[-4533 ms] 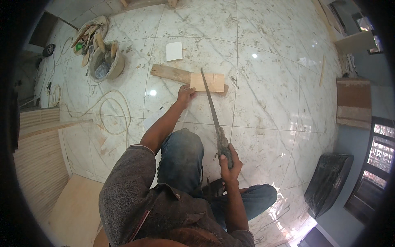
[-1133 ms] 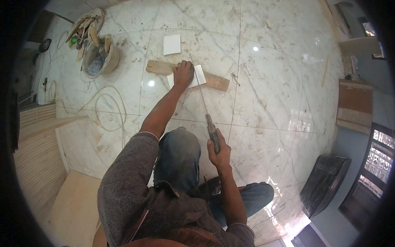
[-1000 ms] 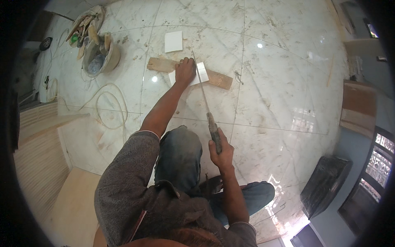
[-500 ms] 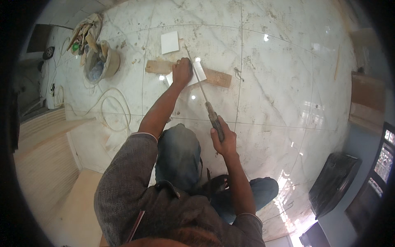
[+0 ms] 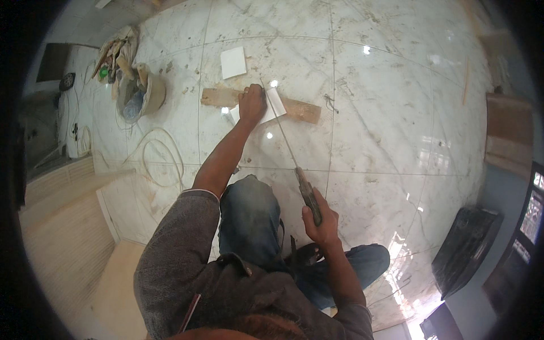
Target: The person saws a wooden board while holding it against another piece of wood on the floor.
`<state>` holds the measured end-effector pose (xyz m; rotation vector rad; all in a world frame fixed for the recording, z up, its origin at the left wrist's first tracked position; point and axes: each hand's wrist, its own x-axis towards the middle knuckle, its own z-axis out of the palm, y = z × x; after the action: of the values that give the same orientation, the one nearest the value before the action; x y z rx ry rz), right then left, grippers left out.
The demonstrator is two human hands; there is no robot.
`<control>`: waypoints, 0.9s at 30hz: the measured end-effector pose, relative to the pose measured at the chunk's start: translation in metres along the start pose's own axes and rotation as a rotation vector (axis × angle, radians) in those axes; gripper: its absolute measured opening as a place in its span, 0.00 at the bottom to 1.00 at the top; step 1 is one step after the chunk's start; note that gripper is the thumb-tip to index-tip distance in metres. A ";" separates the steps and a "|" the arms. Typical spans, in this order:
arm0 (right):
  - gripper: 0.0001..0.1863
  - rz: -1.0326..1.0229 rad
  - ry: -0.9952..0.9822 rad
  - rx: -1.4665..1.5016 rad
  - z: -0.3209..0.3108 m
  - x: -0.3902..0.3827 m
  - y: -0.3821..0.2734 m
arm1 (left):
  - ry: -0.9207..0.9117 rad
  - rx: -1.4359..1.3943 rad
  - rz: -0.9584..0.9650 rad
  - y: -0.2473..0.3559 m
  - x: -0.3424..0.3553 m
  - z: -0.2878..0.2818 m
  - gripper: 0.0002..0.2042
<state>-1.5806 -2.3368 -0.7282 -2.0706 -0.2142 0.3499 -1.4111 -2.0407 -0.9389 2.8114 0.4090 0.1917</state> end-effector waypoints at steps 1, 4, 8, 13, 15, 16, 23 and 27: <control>0.23 0.019 -0.008 0.004 0.000 0.000 -0.001 | 0.005 0.020 -0.004 0.002 -0.001 0.000 0.06; 0.24 0.092 -0.116 -0.119 -0.001 0.016 -0.015 | 0.030 0.084 0.006 0.005 0.007 0.005 0.07; 0.25 0.087 -0.095 -0.085 -0.006 -0.006 -0.017 | 0.019 0.038 -0.031 -0.006 -0.001 0.006 0.07; 0.25 0.033 -0.112 -0.049 -0.016 -0.005 -0.026 | 0.051 0.008 -0.005 0.005 -0.005 0.006 0.06; 0.25 0.144 -0.236 -0.070 -0.012 0.002 -0.057 | -0.020 -0.014 -0.003 -0.002 -0.007 -0.001 0.06; 0.23 0.027 -0.150 -0.114 -0.003 -0.012 -0.039 | 0.021 0.039 -0.001 -0.002 -0.014 0.003 0.06; 0.25 0.046 -0.218 -0.132 -0.005 -0.010 -0.008 | 0.064 -0.021 0.062 -0.002 -0.001 0.006 0.05; 0.27 -0.039 -0.033 -0.087 -0.018 -0.034 0.000 | 0.084 -0.001 -0.028 -0.005 -0.010 0.009 0.05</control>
<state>-1.6064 -2.3615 -0.7143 -2.1438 -0.2941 0.3571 -1.4199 -2.0416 -0.9499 2.8022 0.4664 0.3047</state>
